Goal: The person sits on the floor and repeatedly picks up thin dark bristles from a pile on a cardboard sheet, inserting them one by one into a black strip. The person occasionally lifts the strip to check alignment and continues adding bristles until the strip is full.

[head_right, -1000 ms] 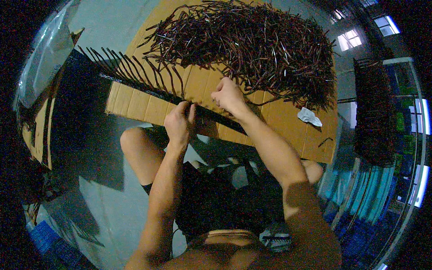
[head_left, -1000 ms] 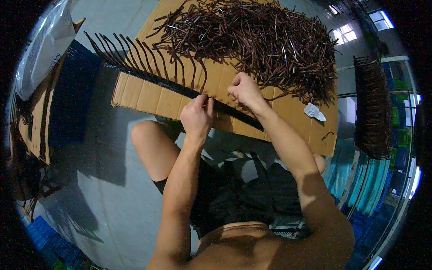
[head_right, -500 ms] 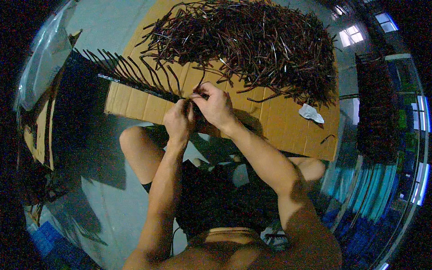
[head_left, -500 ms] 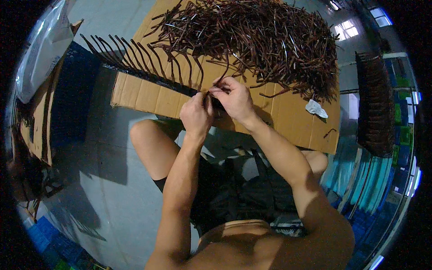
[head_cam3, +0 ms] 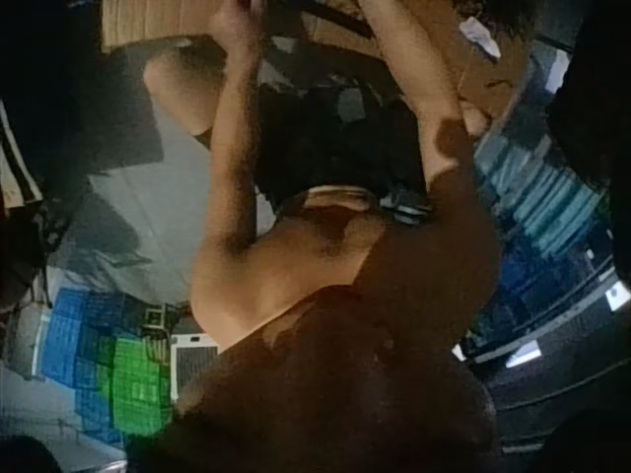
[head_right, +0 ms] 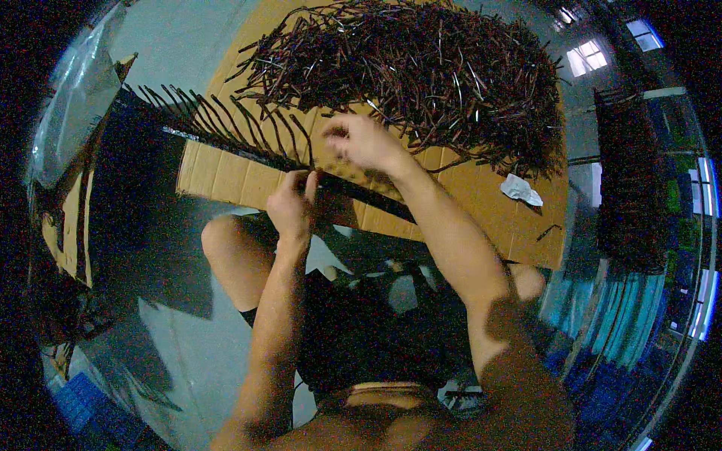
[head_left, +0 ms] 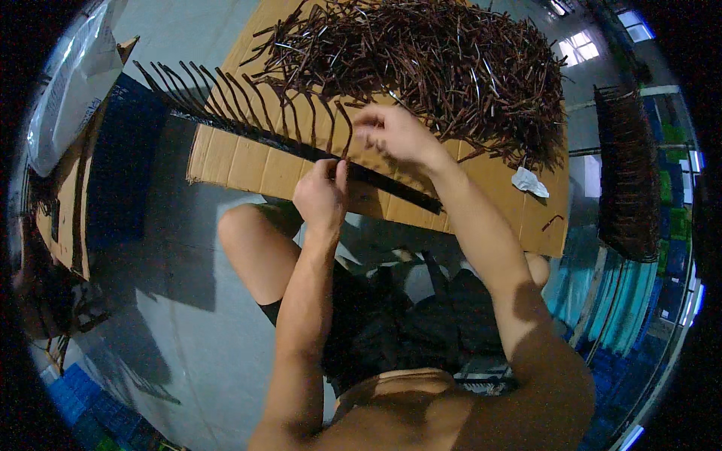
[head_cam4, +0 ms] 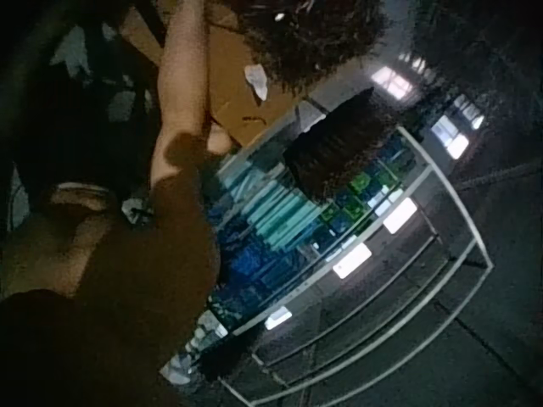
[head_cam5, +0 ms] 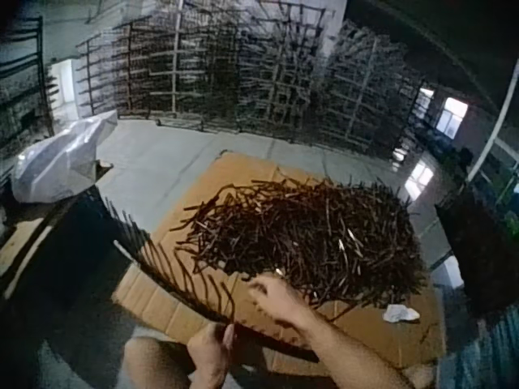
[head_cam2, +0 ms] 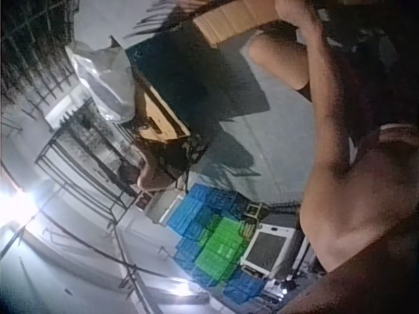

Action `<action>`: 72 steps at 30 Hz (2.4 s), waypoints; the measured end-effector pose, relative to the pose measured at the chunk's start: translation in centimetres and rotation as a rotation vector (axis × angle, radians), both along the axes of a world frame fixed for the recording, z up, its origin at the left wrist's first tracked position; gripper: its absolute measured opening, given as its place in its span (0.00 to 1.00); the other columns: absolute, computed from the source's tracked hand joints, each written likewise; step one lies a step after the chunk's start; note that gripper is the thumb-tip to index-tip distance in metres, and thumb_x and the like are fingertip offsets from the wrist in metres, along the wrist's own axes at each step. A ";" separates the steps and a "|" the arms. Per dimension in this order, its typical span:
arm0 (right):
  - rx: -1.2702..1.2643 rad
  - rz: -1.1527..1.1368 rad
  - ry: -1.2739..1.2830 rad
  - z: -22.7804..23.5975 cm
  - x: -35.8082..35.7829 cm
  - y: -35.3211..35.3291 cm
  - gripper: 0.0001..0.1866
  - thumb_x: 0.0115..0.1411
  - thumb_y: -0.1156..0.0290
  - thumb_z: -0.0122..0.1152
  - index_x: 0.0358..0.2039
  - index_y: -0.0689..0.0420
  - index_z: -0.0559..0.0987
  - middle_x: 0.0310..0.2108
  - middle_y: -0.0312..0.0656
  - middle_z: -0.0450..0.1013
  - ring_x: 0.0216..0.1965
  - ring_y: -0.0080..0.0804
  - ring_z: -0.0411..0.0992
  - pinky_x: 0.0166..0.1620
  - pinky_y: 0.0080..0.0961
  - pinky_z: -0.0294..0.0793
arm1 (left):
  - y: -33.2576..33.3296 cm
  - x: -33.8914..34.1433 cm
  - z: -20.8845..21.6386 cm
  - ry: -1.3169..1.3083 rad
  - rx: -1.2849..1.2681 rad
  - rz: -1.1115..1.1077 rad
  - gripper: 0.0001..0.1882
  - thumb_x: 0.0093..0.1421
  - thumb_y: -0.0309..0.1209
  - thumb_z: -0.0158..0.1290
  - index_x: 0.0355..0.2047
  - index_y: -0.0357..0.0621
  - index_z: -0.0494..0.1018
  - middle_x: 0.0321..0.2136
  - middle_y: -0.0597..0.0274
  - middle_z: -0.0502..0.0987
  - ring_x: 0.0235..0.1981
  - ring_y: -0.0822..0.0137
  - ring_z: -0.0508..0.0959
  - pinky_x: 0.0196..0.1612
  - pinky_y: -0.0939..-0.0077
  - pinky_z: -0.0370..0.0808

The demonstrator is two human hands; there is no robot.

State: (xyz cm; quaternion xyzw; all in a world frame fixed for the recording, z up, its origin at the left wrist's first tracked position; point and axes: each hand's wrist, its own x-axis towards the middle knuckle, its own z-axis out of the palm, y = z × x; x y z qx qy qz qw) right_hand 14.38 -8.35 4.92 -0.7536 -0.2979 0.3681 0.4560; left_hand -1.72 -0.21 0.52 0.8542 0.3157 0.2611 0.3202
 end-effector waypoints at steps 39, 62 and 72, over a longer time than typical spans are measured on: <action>0.293 -0.415 -0.098 -2.1 -6.6 -1.8 0.09 0.56 0.73 0.60 0.36 0.63 0.75 0.27 0.42 0.77 0.30 0.26 0.76 0.35 0.23 0.73 | -0.8 0.7 -0.6 -0.081 -0.004 -0.129 0.08 0.56 0.32 0.55 0.28 0.40 0.72 0.21 0.48 0.74 0.24 0.48 0.76 0.27 0.63 0.72; -0.204 -0.087 -0.896 -1.0 1.6 -1.5 0.18 0.57 0.72 0.48 0.47 0.62 0.75 0.27 0.51 0.77 0.24 0.42 0.76 0.29 0.38 0.75 | -0.4 0.0 0.8 -0.088 -0.120 -0.124 0.10 0.56 0.35 0.55 0.31 0.41 0.75 0.24 0.52 0.77 0.26 0.52 0.78 0.30 0.65 0.74; 0.419 -0.377 -0.208 -1.5 -6.0 -0.8 0.13 0.59 0.80 0.54 0.45 0.60 0.67 0.34 0.41 0.75 0.34 0.26 0.76 0.36 0.22 0.76 | -0.7 0.4 -0.2 -0.134 0.025 -0.134 0.07 0.55 0.32 0.54 0.26 0.42 0.72 0.21 0.51 0.74 0.24 0.50 0.75 0.27 0.60 0.70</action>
